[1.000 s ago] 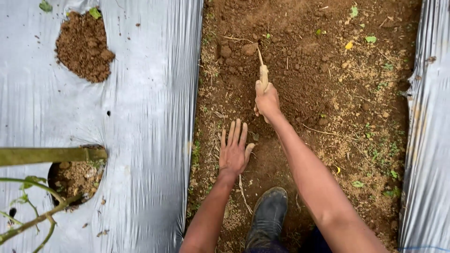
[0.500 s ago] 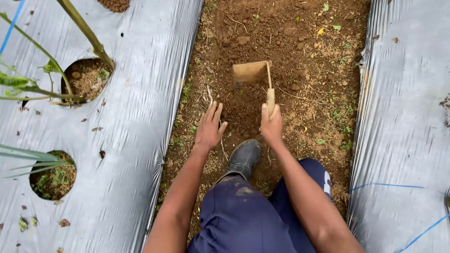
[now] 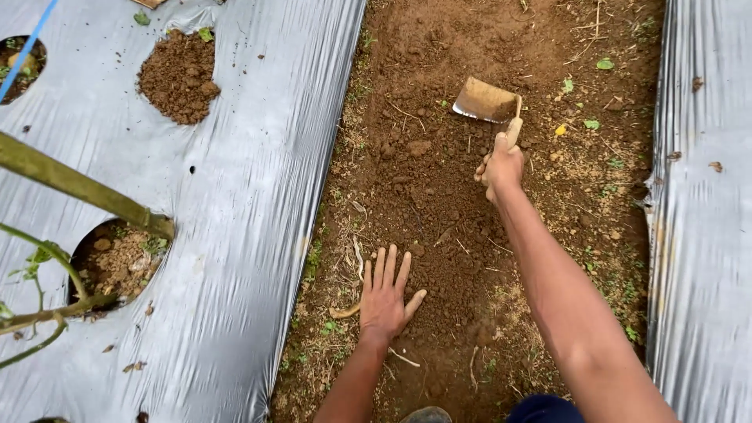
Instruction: The person ties a tomato plant to a bamboo stake using blue string, then uses a hand hoe to loosen soil between plastic mulch rows and places soil around the plant base.
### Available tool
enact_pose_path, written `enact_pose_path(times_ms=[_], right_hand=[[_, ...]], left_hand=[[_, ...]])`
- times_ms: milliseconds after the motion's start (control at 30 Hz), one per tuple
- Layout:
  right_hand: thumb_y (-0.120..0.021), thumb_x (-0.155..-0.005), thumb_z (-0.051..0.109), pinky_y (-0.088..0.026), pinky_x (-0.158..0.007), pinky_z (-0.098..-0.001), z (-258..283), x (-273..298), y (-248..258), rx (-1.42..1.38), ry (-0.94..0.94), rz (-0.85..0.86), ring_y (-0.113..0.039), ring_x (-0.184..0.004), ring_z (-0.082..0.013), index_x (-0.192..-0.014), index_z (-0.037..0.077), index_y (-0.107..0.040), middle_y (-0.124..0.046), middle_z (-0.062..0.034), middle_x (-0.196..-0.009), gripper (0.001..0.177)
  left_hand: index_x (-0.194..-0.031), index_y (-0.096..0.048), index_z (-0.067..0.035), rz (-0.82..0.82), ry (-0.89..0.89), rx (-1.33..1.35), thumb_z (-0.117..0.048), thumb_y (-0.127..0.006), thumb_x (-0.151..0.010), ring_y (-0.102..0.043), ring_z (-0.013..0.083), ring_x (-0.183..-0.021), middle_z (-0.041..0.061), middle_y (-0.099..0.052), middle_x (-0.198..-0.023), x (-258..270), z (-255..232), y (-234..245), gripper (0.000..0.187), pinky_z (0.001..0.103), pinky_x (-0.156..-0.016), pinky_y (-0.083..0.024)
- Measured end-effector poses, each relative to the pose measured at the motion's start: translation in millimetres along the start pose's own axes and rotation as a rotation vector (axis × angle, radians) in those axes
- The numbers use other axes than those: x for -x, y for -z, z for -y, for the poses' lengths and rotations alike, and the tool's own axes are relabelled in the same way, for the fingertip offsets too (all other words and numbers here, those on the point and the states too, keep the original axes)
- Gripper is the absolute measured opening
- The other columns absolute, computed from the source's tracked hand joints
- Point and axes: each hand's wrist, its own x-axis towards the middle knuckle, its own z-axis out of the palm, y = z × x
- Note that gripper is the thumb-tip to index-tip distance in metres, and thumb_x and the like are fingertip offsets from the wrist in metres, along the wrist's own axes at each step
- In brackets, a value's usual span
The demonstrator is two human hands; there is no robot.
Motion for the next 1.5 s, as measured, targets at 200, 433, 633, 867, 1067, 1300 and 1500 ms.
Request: enact_pose_path(times_ms=[200,433,633,867,1067,1300,1500], right_hand=[[-0.045,-0.11,0.038,-0.04,-0.033,-0.0174,47,-26,-97,0.075,-0.189,-0.009,-0.049,-0.048,-0.0052,-0.132,0.009,-0.049,-0.057,0.0005,-0.081,0.036],[-0.041,-0.115,0.029,-0.035,-0.032,-0.0197,-8,111,-81,0.182,-0.139,0.202,-0.04,-0.043,-0.0073,-0.116,0.009,-0.05,-0.051,0.0016,-0.067,0.021],[-0.042,-0.113,0.035,-0.044,-0.033,-0.0218,-107,233,32,0.387,-0.095,0.183,-0.044,-0.042,-0.0094,-0.1,0.01,-0.051,-0.052,0.0,-0.067,0.03],[-0.042,-0.112,0.033,-0.045,-0.032,-0.0272,-68,153,38,0.294,0.11,-0.008,-0.054,-0.038,-0.0153,-0.1,0.006,-0.051,-0.055,-0.0033,-0.054,0.031],[-0.045,-0.106,0.04,-0.055,-0.031,-0.0201,32,-88,-38,-0.151,-0.059,-0.167,-0.059,-0.044,-0.0073,-0.121,0.004,-0.047,-0.054,0.0014,-0.067,0.039],[-0.045,-0.102,0.031,-0.063,-0.04,-0.0346,-3,-78,-11,-0.088,-0.19,-0.168,-0.064,-0.055,-0.0188,-0.121,0.0,-0.045,-0.056,-0.009,-0.074,0.036],[-0.047,-0.109,0.026,-0.048,-0.028,-0.0288,-64,118,39,0.357,-0.011,0.117,-0.055,-0.035,-0.0168,-0.113,-0.006,-0.051,-0.058,-0.0071,-0.054,0.033]], left_hand=[[-0.165,0.004,-0.019,-0.496,-0.04,-0.204,-0.071,-0.002,-0.1,0.002,0.0302,-0.16,0.013,0.004,-0.172,-17,12,-46,0.084,0.05,-0.129,0.004],[-0.165,0.007,-0.018,-0.55,-0.033,-0.174,-0.063,-0.009,-0.103,0.003,0.0287,-0.16,0.014,0.008,-0.172,-15,12,-58,0.078,0.049,-0.129,0.003],[-0.165,-0.003,-0.008,-0.625,0.066,0.101,-0.048,-0.019,-0.107,-0.001,0.0286,-0.161,0.018,0.002,-0.173,-11,7,-54,0.072,0.044,-0.13,-0.001],[-0.166,-0.014,-0.018,-0.332,0.063,0.258,-0.066,-0.018,-0.104,-0.008,0.0277,-0.161,0.013,-0.007,-0.174,-89,1,6,0.079,0.048,-0.128,-0.003],[-0.166,-0.018,-0.024,-0.292,0.072,0.272,-0.065,-0.02,-0.104,-0.013,0.0248,-0.16,0.007,-0.012,-0.174,-98,-2,7,0.074,0.045,-0.129,-0.005],[-0.167,-0.01,-0.024,-0.27,0.071,0.297,-0.066,-0.023,-0.102,-0.012,0.025,-0.159,0.007,-0.008,-0.174,-93,-1,6,0.078,0.045,-0.128,-0.006],[-0.167,-0.006,-0.015,-0.343,0.05,0.375,-0.062,-0.019,-0.103,-0.016,0.0271,-0.158,0.012,-0.01,-0.173,-88,-4,3,0.08,0.045,-0.129,-0.008]])
